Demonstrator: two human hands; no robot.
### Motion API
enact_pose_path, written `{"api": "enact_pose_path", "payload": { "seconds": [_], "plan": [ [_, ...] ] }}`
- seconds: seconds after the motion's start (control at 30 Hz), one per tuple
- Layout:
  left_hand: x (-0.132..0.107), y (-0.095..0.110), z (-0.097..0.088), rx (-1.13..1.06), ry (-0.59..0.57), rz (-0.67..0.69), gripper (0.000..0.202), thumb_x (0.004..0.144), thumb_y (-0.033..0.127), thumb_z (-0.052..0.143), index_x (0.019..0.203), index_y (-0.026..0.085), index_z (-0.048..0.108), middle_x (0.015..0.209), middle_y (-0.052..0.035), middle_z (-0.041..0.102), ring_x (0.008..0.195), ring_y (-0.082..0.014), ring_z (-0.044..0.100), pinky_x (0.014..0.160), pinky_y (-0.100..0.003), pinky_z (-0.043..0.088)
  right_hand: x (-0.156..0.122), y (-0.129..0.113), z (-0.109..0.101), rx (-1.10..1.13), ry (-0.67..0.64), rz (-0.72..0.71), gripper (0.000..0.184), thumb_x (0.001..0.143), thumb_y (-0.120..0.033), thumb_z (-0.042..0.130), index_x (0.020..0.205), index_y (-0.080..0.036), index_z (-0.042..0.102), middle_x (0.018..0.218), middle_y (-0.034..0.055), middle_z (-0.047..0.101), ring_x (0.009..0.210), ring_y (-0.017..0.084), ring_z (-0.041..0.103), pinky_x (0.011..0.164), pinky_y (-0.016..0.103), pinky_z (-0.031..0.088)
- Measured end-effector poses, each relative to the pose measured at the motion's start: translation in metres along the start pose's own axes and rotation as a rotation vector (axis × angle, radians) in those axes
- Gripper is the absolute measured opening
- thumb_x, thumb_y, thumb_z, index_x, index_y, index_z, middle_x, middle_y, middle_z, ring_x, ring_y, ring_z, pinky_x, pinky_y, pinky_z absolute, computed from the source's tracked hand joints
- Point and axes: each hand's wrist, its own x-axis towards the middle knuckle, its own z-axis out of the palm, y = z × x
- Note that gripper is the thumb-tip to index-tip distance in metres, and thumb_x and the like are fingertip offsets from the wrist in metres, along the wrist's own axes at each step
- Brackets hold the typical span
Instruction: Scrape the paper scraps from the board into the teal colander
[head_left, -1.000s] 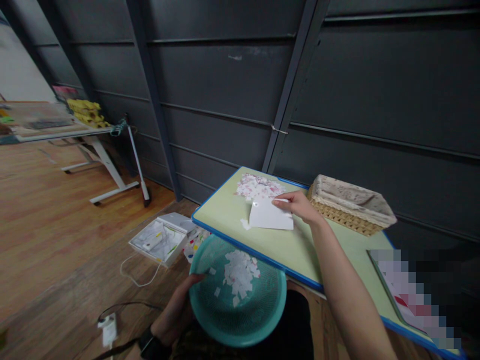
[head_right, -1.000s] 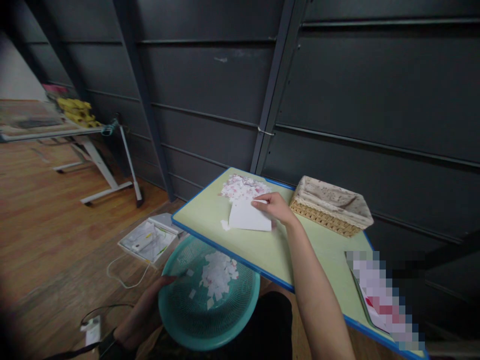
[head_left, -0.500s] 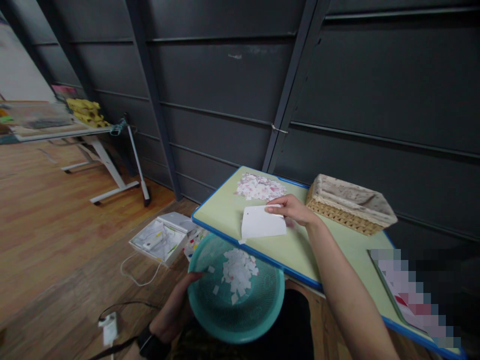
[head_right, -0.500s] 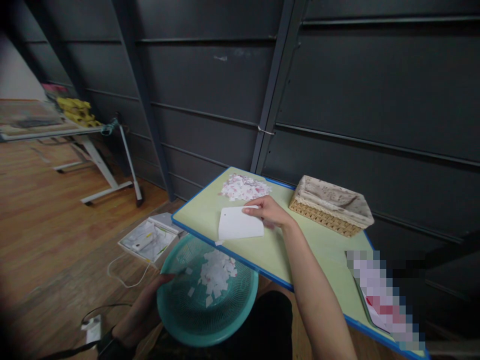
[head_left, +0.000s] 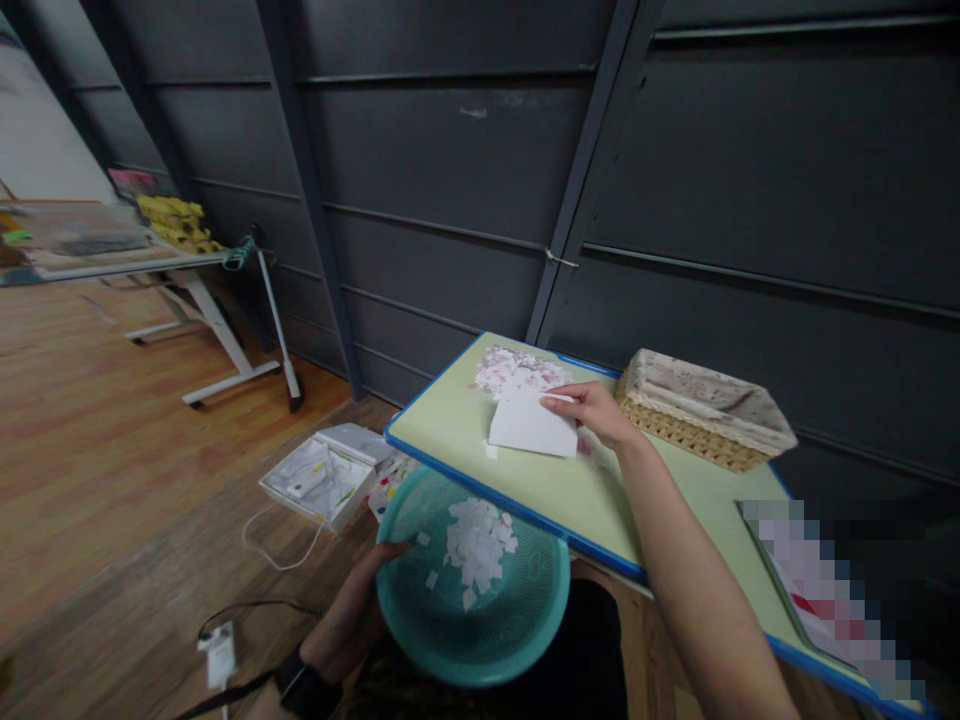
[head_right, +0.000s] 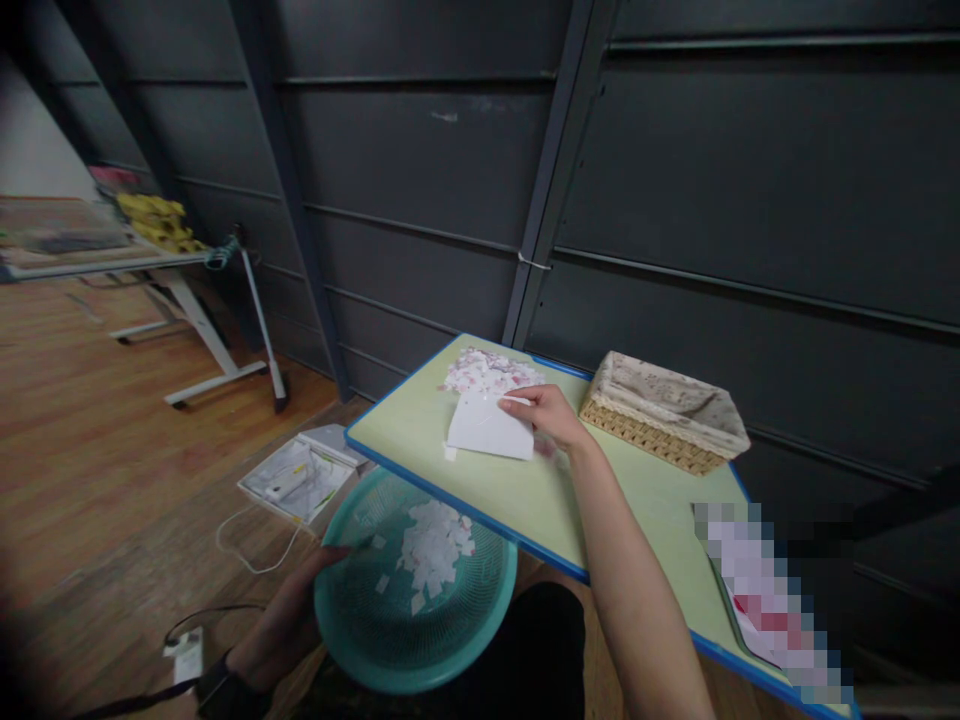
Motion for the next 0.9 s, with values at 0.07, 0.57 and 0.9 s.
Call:
{"api": "enact_pose_path", "payload": {
  "seconds": [0.07, 0.57, 0.9],
  "plan": [
    [0.001, 0.000, 0.000, -0.009, -0.004, 0.005, 0.047, 0.086, 0.021, 0.064, 0.129, 0.003, 0.056, 0.091, -0.0115, 0.084, 0.079, -0.0244, 0.079, 0.077, -0.034, 0.061, 0.002, 0.004, -0.002, -0.031, -0.008, 0.010, 0.056, 0.058, -0.058, 0.081, 0.085, -0.010, 0.079, 0.063, 0.0029, 0.066, 0.051, 0.010, 0.046, 0.044, 0.023, 0.030],
    [-0.002, 0.003, 0.005, -0.006, 0.040, -0.008, 0.044, 0.084, 0.018, 0.065, 0.124, 0.001, 0.060, 0.087, -0.0125, 0.084, 0.086, -0.0284, 0.079, 0.083, -0.037, 0.061, -0.007, -0.011, 0.004, 0.059, -0.099, 0.028, 0.050, 0.057, -0.056, 0.083, 0.080, -0.012, 0.078, 0.061, 0.0034, 0.067, 0.049, 0.010, 0.049, 0.042, 0.022, 0.032],
    [-0.006, 0.005, 0.009, 0.002, 0.048, -0.007, 0.041, 0.085, 0.018, 0.063, 0.123, 0.002, 0.061, 0.089, -0.0115, 0.084, 0.084, -0.0273, 0.079, 0.079, -0.035, 0.062, -0.012, -0.011, 0.017, 0.022, -0.326, 0.070, 0.048, 0.060, -0.054, 0.082, 0.085, -0.014, 0.079, 0.068, 0.0051, 0.071, 0.054, 0.012, 0.054, 0.047, 0.024, 0.039]
  ]
}}
